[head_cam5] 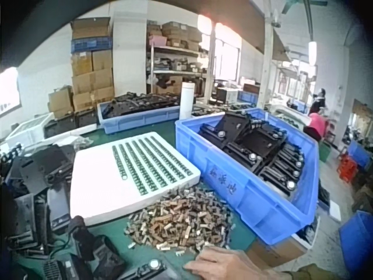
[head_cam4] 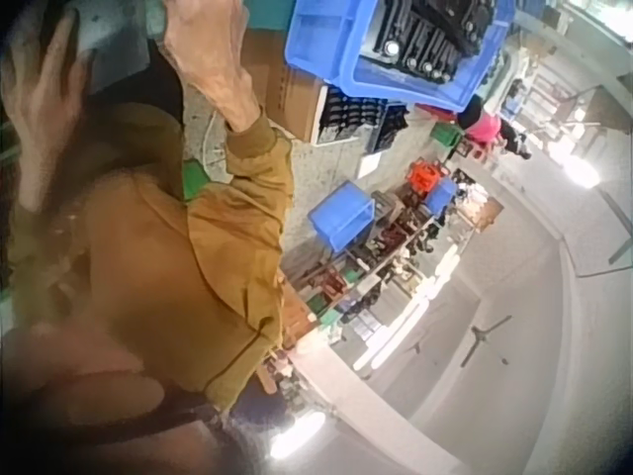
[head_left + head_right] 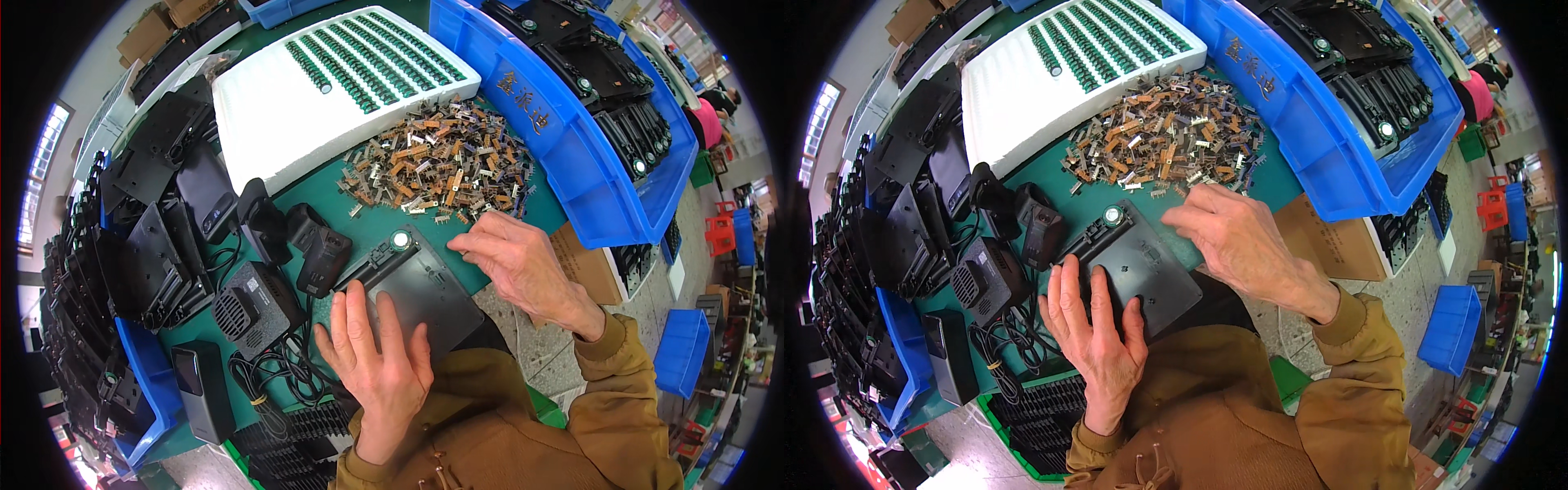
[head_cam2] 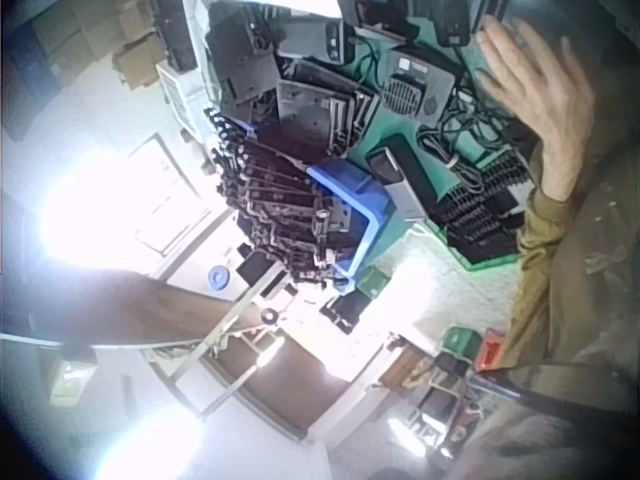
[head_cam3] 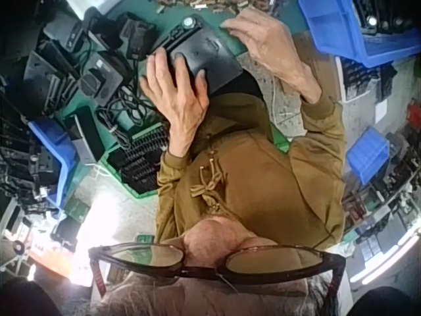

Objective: The person assembles electronic components by hand, fitting a plastic housing over an electronic circuit and inserting a green indicator light from a component bin into the assembly.

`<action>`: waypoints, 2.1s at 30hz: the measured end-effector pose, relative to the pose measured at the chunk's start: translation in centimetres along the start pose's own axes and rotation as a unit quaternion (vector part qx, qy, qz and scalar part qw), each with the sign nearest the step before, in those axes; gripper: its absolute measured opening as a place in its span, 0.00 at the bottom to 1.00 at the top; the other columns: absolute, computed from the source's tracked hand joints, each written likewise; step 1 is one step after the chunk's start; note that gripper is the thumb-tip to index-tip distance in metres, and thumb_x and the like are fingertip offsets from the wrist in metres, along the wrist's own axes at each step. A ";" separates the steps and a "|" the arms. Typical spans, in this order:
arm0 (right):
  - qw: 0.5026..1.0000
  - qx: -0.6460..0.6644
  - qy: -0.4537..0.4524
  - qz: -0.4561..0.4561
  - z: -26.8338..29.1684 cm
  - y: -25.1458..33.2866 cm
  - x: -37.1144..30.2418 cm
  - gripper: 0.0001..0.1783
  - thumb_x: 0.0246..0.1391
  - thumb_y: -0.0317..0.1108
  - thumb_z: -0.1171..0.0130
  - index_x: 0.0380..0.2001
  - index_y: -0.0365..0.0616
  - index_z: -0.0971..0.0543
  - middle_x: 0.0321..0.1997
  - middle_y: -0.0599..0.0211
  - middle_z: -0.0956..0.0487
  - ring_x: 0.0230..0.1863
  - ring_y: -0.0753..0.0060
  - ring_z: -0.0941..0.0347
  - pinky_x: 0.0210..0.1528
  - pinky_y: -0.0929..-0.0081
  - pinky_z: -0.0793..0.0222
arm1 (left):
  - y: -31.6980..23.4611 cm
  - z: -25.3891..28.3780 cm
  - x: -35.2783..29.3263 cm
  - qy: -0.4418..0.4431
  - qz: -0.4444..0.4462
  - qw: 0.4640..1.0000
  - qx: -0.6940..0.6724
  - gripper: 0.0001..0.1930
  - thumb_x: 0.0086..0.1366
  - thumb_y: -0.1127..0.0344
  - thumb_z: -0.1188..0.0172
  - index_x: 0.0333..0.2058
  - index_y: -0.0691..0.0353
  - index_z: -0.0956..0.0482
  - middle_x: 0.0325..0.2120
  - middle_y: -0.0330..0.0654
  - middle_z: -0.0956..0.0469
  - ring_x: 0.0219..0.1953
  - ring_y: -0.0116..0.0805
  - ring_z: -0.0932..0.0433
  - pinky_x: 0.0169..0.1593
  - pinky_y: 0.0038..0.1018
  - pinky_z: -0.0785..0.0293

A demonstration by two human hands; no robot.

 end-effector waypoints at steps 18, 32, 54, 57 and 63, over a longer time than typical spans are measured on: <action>0.983 0.152 0.022 -0.099 -1.7 1.8 -0.2 0.08 0.49 0.26 0.34 0.36 0.44 0.17 0.33 0.66 0.22 0.36 0.61 0.27 0.40 0.67 0.31 | 0.5 -0.5 -0.2 -0.010 0.008 1.000 0.005 0.24 0.64 0.53 0.41 0.51 0.66 0.22 0.62 0.56 0.32 0.65 0.55 0.35 0.67 0.57 0.49; 0.982 0.154 -0.009 -0.110 -2.0 1.7 -0.6 0.09 0.50 0.22 0.36 0.35 0.44 0.16 0.29 0.66 0.21 0.32 0.63 0.27 0.37 0.68 0.31 | 0.3 -0.4 -0.2 -0.005 0.009 1.000 0.010 0.23 0.64 0.53 0.41 0.49 0.66 0.21 0.61 0.56 0.32 0.64 0.54 0.35 0.65 0.58 0.46; 0.973 0.176 -0.006 -0.151 -1.0 2.4 -1.4 0.12 0.52 0.21 0.38 0.41 0.39 0.18 0.30 0.63 0.23 0.30 0.68 0.24 0.31 0.72 0.29 | 0.5 -0.3 -0.3 -0.008 0.012 1.000 -0.020 0.25 0.66 0.49 0.42 0.49 0.66 0.21 0.62 0.55 0.32 0.65 0.53 0.36 0.66 0.58 0.49; 0.967 0.170 0.007 -0.191 0.0 2.4 -2.4 0.13 0.54 0.21 0.38 0.44 0.38 0.20 0.30 0.63 0.22 0.28 0.72 0.24 0.30 0.75 0.29 | 0.5 -0.3 -0.3 -0.004 0.013 1.000 -0.028 0.25 0.67 0.48 0.43 0.49 0.66 0.21 0.62 0.55 0.33 0.66 0.53 0.37 0.67 0.59 0.51; 0.913 0.256 0.049 -0.313 -1.2 1.7 -5.1 0.18 0.58 0.23 0.40 0.53 0.40 0.24 0.29 0.64 0.20 0.28 0.78 0.24 0.32 0.77 0.27 | 0.6 -0.3 -0.6 -0.002 0.013 1.000 -0.027 0.25 0.67 0.47 0.44 0.50 0.65 0.21 0.62 0.56 0.33 0.66 0.54 0.37 0.67 0.60 0.52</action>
Point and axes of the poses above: each hand's wrist, its own x-axis towards the middle knuckle, its own z-axis out of the back of the hand, y = z × x, the point moved 4 cm from there along x, towards the middle knuckle
